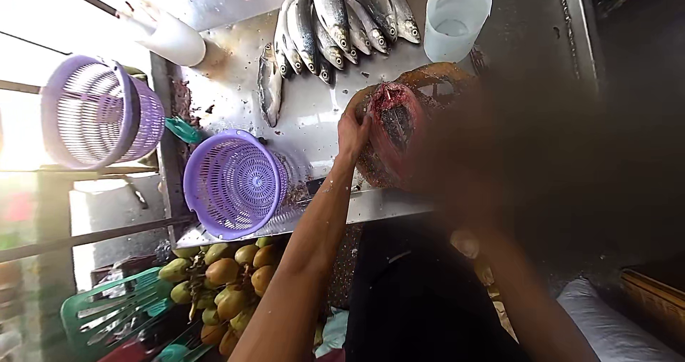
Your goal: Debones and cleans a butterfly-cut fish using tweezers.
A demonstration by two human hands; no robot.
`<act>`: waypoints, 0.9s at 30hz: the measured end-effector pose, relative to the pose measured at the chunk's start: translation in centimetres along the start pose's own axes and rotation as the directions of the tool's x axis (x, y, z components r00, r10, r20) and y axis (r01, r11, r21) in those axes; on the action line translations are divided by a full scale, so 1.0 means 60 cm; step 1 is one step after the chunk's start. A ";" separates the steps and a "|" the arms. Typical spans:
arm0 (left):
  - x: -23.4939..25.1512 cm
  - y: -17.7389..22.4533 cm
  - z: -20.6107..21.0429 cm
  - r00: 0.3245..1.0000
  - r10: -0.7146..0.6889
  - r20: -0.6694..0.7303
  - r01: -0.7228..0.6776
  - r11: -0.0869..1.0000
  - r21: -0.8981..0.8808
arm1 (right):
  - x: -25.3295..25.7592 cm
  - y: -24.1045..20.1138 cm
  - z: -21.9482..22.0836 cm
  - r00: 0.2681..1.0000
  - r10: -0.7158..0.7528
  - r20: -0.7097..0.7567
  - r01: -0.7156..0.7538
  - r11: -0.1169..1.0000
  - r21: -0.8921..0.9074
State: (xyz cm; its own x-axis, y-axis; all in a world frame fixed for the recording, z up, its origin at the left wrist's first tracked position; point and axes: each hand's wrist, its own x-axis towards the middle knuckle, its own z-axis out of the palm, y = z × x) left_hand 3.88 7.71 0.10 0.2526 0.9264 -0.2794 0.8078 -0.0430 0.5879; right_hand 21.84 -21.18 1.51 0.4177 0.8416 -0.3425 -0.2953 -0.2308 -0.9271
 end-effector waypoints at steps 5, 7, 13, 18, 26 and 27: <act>0.013 0.046 0.031 1.000 0.020 -0.010 -0.021 0.993 -0.116 | -0.008 -0.015 0.041 0.994 0.099 0.040 -0.097 0.993 -0.060; -0.018 0.049 0.036 0.999 -0.034 -0.007 0.032 0.977 -0.210 | -0.006 -0.014 0.049 0.990 0.031 0.137 0.017 0.941 -0.338; -0.119 0.029 0.068 0.991 -0.102 0.090 0.132 0.879 -0.457 | 0.049 -0.007 0.071 0.971 0.140 0.192 0.058 0.646 -0.762; -0.120 0.007 0.086 0.978 -0.145 0.153 0.209 0.570 -0.795 | 0.077 -0.004 0.082 0.960 0.171 0.220 0.074 0.604 -0.793; -0.137 -0.021 0.080 0.968 -0.024 0.251 0.236 0.437 -0.868 | 0.062 0.026 0.075 0.920 0.174 0.351 0.175 0.618 -0.766; -0.134 -0.021 0.082 0.969 -0.016 0.246 0.228 0.434 -0.871 | 0.064 0.025 0.075 0.921 0.169 0.352 0.174 0.629 -0.758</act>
State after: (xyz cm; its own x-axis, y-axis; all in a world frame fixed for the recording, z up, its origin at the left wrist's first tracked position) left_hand 3.45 -1.52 -2.10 0.3634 0.8063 -0.4668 -0.0559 0.5190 0.8529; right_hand 19.14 -16.12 -0.52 0.0323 0.9076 -0.4185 0.5378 -0.3688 -0.7581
